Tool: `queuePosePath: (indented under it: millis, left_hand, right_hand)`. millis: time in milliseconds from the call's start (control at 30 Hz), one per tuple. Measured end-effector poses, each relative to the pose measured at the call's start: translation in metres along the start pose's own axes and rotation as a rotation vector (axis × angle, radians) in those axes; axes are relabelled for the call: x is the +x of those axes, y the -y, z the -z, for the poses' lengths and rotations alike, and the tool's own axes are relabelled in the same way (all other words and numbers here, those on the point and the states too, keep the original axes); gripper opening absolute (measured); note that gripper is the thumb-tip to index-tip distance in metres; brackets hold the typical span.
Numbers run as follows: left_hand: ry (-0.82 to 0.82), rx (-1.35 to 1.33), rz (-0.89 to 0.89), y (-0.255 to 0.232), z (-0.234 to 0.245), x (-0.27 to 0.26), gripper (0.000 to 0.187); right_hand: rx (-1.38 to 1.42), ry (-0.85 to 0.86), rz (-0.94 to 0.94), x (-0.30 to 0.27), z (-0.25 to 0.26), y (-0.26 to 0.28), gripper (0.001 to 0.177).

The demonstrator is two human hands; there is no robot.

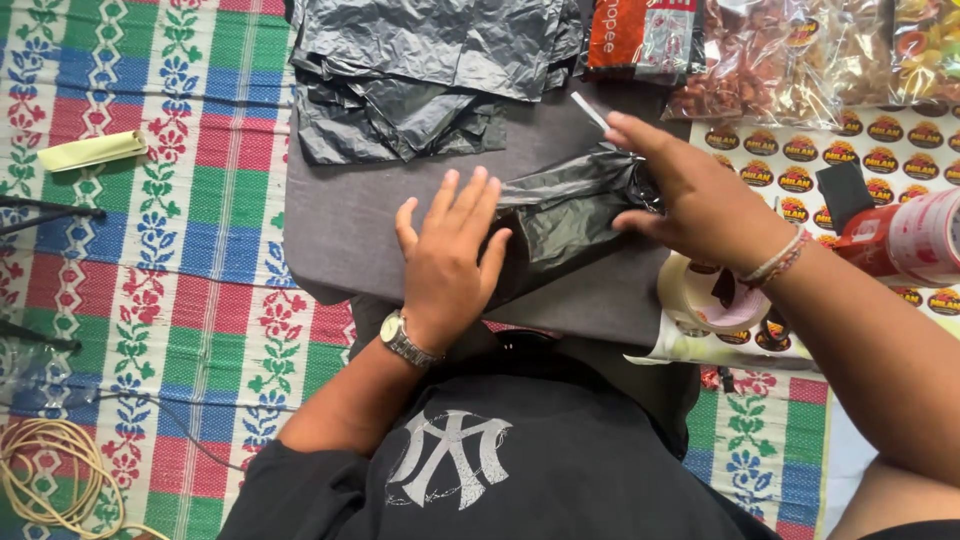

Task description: The person wraps a black plastic bag around a small box, seals the edges with clear tape using scissors, and applies a red and white fragile label across the sealed bag.

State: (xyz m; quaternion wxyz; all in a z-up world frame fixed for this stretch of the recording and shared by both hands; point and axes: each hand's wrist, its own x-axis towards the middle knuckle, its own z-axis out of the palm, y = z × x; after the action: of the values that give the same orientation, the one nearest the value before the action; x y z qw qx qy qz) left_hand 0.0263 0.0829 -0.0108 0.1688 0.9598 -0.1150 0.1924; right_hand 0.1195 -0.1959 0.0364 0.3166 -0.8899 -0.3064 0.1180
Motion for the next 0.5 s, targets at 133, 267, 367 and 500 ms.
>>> queuePosePath:
  millis: [133, 267, 367, 500]
  left_hand:
    - [-0.117, -0.030, -0.100, 0.008, -0.006, -0.005, 0.029]
    - [-0.138, -0.050, -0.129, 0.016, -0.006, -0.007, 0.034]
    - [-0.109, -0.114, -0.078, 0.028, -0.016, -0.010, 0.047]
    - [-0.191, -0.319, -0.058, 0.041, -0.025, -0.010, 0.036]
  right_hand:
    - [-0.046, 0.133, 0.072, 0.010, -0.010, -0.014, 0.124]
    - [-0.155, 0.183, 0.190, 0.020, -0.020, -0.015, 0.143]
    - [-0.184, 0.197, 0.245, 0.028, -0.026, -0.010, 0.144]
    - [-0.193, 0.218, 0.289, 0.039, -0.035, -0.001, 0.136]
